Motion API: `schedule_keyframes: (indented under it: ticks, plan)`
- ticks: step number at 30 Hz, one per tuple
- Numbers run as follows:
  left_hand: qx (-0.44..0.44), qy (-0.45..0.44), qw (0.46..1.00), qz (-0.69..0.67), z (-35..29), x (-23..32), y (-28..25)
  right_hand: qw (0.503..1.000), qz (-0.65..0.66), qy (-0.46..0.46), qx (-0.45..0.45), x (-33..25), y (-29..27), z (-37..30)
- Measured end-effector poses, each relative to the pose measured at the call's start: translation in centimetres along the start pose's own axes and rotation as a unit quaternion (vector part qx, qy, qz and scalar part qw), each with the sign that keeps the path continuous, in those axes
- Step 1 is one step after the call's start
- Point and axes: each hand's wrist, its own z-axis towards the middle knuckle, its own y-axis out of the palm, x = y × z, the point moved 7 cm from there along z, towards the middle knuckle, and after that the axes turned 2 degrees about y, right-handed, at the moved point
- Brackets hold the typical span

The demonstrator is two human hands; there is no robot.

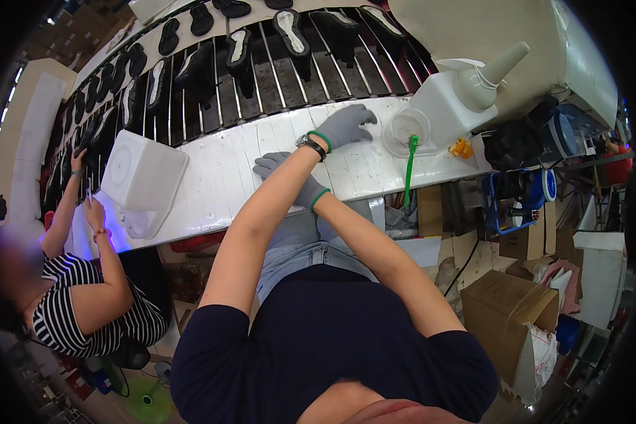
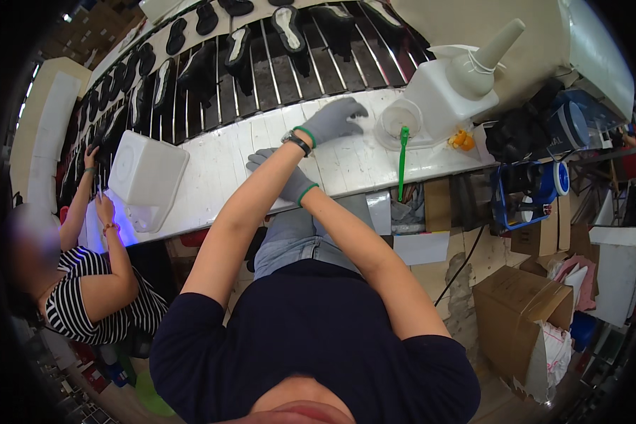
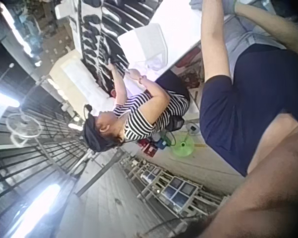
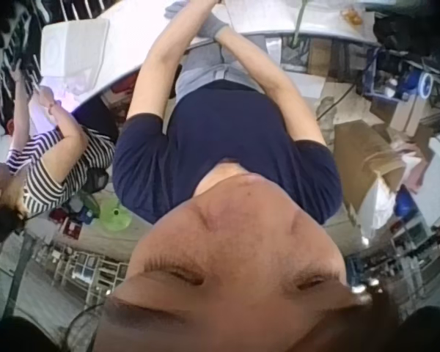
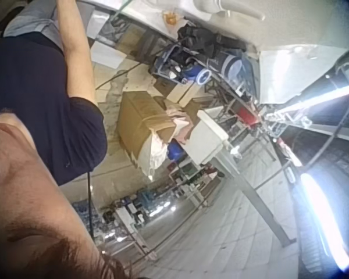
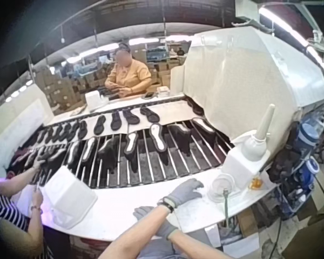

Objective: The recorder is applying adhesive to the soles of shoes using a brush.

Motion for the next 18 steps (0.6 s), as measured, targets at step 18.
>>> schedule_keyframes:
  ticks: [18]
  plan:
    - [0.079,0.078,0.956,0.273,-0.5,0.0,2.0,0.991,-0.065,0.041,-0.108,-1.5,-1.9,2.9]
